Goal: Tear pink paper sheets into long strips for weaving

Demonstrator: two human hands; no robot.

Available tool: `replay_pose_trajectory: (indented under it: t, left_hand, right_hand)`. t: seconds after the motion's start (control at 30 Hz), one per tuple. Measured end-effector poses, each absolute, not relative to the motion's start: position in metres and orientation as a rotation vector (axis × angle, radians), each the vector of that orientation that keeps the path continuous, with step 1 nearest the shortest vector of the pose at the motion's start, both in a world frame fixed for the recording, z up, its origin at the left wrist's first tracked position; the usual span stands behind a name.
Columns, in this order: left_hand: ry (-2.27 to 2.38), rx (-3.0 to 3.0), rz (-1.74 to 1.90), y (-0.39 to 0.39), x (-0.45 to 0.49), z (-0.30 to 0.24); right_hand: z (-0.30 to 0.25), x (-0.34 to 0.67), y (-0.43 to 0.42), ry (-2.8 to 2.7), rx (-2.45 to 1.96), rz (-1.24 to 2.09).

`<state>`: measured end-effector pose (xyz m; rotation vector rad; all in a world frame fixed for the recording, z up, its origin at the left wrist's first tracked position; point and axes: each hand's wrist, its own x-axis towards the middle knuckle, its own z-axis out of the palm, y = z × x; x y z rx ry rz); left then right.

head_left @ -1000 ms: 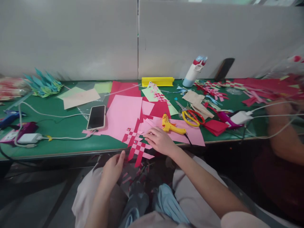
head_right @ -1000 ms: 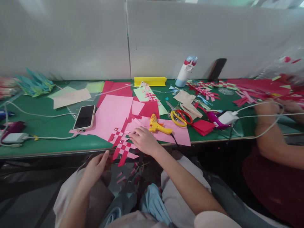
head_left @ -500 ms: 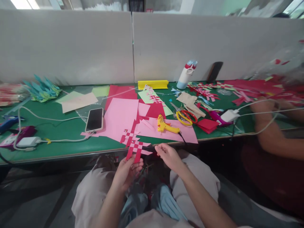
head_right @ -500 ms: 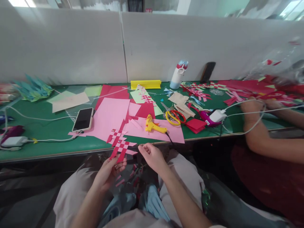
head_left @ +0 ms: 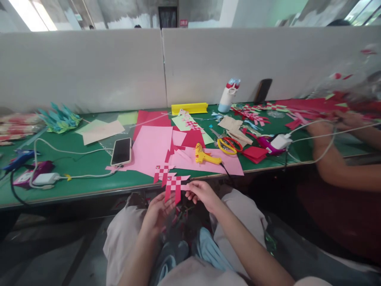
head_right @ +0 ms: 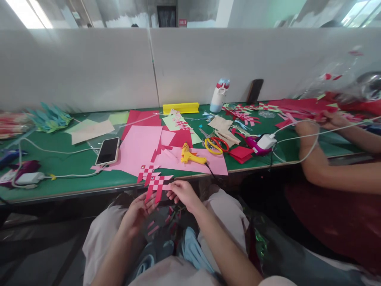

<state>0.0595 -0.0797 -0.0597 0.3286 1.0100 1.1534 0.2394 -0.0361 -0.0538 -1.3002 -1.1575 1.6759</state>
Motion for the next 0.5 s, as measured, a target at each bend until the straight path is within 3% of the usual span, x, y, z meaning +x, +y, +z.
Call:
replay_pose_trajectory:
  t: [0.5]
  left_hand:
    - [1.203,0.656,1.267,-0.058,0.051,-0.028]
  right_hand:
    - [-0.001,0.306,-0.033,-1.633,-1.366,1.473]
